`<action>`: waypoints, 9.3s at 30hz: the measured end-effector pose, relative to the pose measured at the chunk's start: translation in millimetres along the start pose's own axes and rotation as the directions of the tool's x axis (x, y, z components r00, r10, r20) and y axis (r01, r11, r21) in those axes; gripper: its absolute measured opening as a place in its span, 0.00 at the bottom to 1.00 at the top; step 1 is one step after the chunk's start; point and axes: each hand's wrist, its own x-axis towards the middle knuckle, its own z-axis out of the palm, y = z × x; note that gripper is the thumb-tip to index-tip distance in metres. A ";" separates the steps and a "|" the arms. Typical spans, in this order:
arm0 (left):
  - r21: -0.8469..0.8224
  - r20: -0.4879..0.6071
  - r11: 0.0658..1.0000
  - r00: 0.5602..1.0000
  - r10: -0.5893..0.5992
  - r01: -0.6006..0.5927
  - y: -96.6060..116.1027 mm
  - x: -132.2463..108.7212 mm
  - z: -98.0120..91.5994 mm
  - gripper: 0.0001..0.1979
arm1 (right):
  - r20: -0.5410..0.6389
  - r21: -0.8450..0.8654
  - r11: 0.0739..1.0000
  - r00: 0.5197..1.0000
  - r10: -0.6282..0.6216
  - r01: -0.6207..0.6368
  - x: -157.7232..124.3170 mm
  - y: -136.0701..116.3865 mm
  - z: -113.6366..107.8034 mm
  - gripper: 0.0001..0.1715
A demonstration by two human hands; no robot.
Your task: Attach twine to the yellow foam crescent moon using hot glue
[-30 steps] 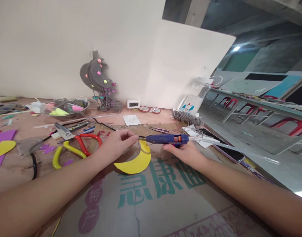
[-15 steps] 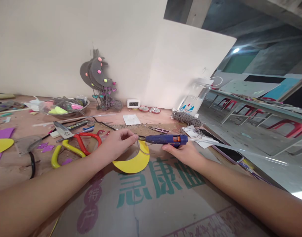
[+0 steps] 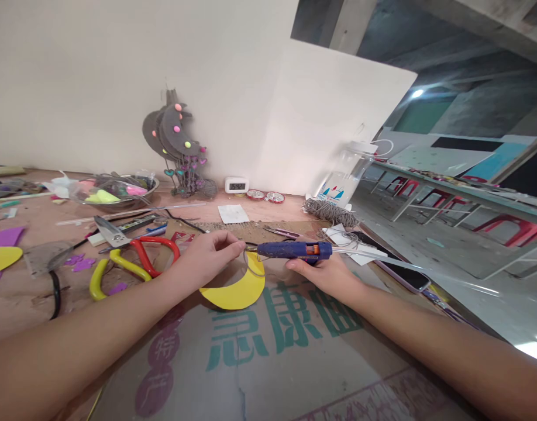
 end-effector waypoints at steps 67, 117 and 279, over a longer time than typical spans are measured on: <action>-0.103 0.047 0.995 0.999 -0.010 0.015 -8.8 2.8 3.8 0.14 | -0.055 0.274 0.955 0.993 -0.102 0.113 33.1 -45.6 -34.7 0.22; -0.048 0.006 0.999 1.000 -0.001 0.002 1.0 0.3 -0.6 0.12 | 0.615 0.360 0.850 0.783 0.093 -0.384 7.9 -49.7 -5.7 0.21; 0.045 0.201 0.992 0.974 0.105 -0.116 4.7 -9.2 1.6 0.14 | 0.256 0.538 0.838 0.965 -0.057 -0.093 20.7 -21.5 26.1 0.11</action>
